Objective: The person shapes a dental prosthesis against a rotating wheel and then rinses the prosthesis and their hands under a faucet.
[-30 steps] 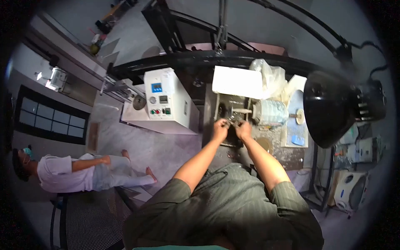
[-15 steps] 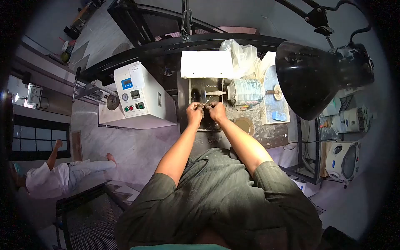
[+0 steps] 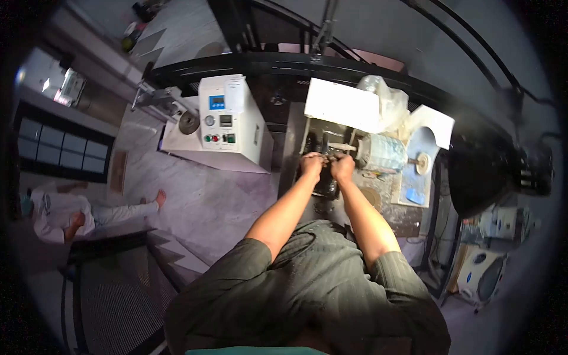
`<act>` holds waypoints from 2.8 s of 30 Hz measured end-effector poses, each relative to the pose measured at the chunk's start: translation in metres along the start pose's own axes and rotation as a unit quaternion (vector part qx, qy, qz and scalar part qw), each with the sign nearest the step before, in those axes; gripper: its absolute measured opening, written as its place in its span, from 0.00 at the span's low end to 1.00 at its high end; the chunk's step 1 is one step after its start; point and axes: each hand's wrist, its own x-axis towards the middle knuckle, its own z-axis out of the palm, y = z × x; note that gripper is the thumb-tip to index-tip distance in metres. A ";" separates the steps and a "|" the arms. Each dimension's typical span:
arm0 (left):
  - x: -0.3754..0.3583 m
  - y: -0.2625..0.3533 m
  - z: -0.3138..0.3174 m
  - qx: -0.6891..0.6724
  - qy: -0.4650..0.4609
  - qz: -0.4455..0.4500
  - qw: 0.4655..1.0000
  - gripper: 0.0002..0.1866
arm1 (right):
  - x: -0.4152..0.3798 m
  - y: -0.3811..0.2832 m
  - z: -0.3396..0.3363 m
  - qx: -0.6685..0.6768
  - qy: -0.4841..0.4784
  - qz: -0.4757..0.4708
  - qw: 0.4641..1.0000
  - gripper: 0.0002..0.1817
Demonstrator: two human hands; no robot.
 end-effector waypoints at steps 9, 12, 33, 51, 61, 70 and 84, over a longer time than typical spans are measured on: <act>-0.006 0.007 -0.006 -0.048 0.059 0.036 0.996 0.11 | 0.010 0.011 0.012 -0.020 -0.047 -0.035 0.998 0.08; -0.001 0.004 -0.013 -0.007 0.022 0.053 0.998 0.11 | 0.007 0.007 0.012 -0.034 -0.052 -0.026 0.998 0.08; -0.005 0.009 -0.005 0.140 0.033 0.061 0.988 0.04 | 0.030 0.033 0.021 0.117 -0.052 0.123 0.984 0.12; -0.013 0.021 -0.007 0.117 0.009 -0.024 0.993 0.07 | 0.053 0.062 0.036 0.302 -0.151 0.249 0.908 0.12; -0.009 0.010 0.000 0.121 0.051 0.021 0.991 0.06 | 0.041 0.055 0.026 0.195 -0.079 0.197 0.958 0.20; 0.020 -0.009 -0.007 0.098 0.046 -0.060 0.992 0.08 | 0.027 0.019 0.019 0.114 -0.060 0.104 0.986 0.15; 0.009 0.003 -0.009 0.109 0.048 -0.016 0.993 0.08 | 0.019 0.006 0.006 0.068 -0.151 -0.005 0.986 0.14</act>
